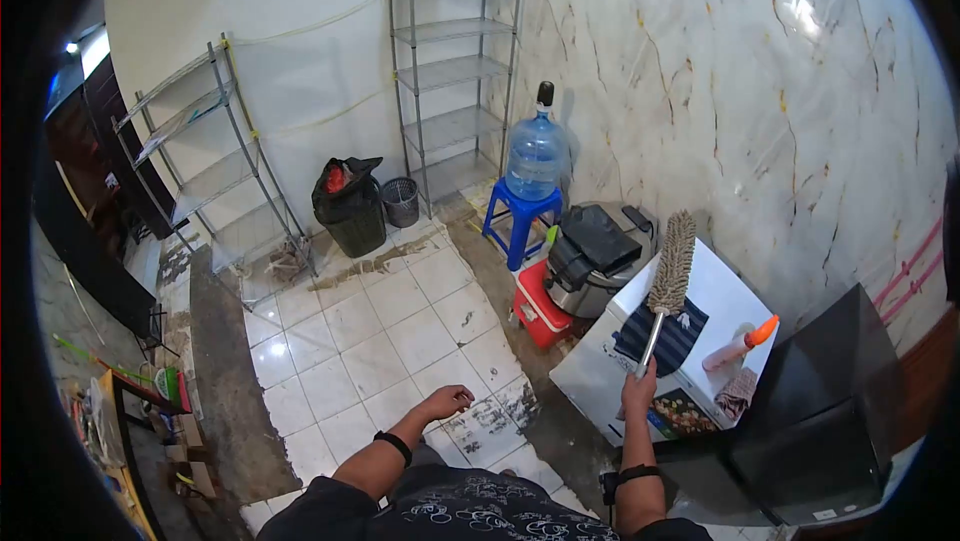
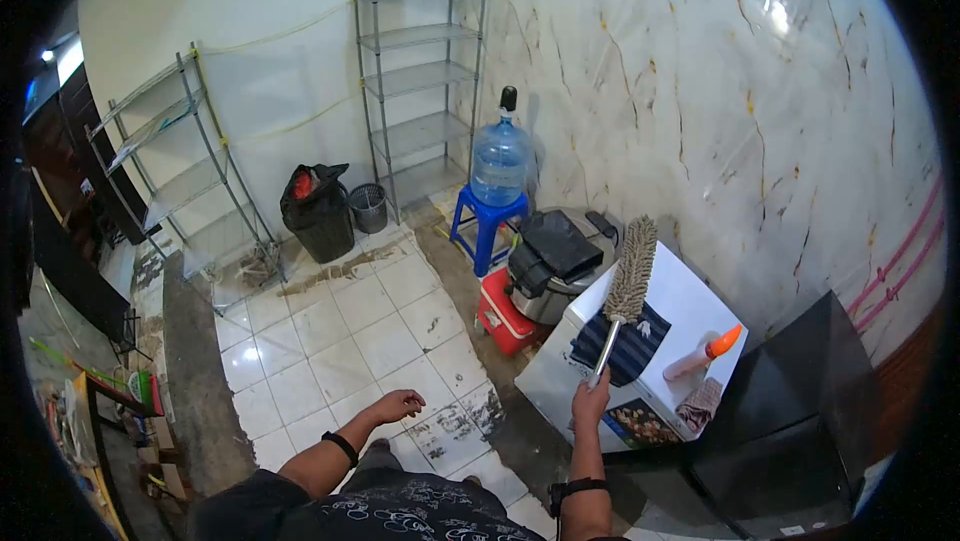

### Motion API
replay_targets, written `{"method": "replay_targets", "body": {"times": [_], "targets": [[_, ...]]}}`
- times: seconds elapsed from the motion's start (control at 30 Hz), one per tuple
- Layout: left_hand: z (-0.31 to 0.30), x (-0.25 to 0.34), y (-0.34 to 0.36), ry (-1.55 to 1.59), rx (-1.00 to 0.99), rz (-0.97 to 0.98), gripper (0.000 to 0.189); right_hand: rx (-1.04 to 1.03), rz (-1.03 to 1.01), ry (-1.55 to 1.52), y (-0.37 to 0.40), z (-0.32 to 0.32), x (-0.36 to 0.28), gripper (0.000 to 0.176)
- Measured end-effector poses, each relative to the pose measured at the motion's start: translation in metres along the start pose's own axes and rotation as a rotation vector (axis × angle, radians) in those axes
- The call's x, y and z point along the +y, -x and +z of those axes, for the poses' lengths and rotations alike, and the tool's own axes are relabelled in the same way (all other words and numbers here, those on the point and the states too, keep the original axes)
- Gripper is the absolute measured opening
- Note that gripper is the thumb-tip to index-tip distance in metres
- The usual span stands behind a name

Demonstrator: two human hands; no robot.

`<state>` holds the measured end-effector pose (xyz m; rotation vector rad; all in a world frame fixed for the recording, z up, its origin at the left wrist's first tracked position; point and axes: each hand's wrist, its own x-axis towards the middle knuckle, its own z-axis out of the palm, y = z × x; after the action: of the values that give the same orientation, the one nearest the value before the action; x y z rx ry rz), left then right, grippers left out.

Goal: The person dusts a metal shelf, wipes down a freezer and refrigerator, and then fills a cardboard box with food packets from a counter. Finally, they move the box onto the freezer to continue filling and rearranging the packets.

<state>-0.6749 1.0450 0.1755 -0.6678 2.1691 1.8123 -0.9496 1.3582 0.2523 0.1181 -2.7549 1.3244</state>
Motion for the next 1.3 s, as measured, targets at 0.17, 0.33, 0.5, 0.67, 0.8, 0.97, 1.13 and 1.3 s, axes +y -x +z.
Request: {"method": "replay_targets", "body": {"times": [0.17, 0.33, 0.5, 0.67, 0.8, 0.97, 1.13, 1.3], "targets": [[-0.051, 0.029, -0.016, 0.137, -0.015, 0.106, 0.023, -0.12, -0.183, -0.115, 0.012, 0.064, -0.056, 0.047], [-0.129, 0.061, -0.035, 0.276, -0.117, 0.13, 0.029, -0.561, 0.017, -0.269, 0.067, 0.127, -0.143, 0.048], [-0.202, 0.064, -0.051, 0.473, 0.033, 0.087, 0.047, -0.683, -0.228, -0.139, 0.137, 0.198, -0.194, 0.052], [-0.264, 0.041, -0.062, 1.026, 0.133, 0.069, 0.041, -0.981, -0.197, 0.01, 0.184, 0.213, -0.258, 0.059], [-0.286, 0.019, -0.038, 1.077, 0.077, -0.037, 0.029, -1.17, -0.05, -0.09, 0.2, 0.232, -0.264, 0.055], [-0.298, -0.015, -0.004, 1.26, 0.122, -0.039, 0.025, -1.404, 0.262, -0.679, 0.198, 0.239, -0.294, 0.048], [-0.307, -0.036, 0.052, 1.342, 0.16, -0.05, 0.027, -1.487, 0.363, -0.937, 0.21, 0.285, -0.313, 0.041], [-0.304, -0.061, 0.098, 1.371, 0.237, 0.017, 0.032, -1.533, 0.044, -0.728, 0.271, 0.309, -0.336, 0.044]]}}
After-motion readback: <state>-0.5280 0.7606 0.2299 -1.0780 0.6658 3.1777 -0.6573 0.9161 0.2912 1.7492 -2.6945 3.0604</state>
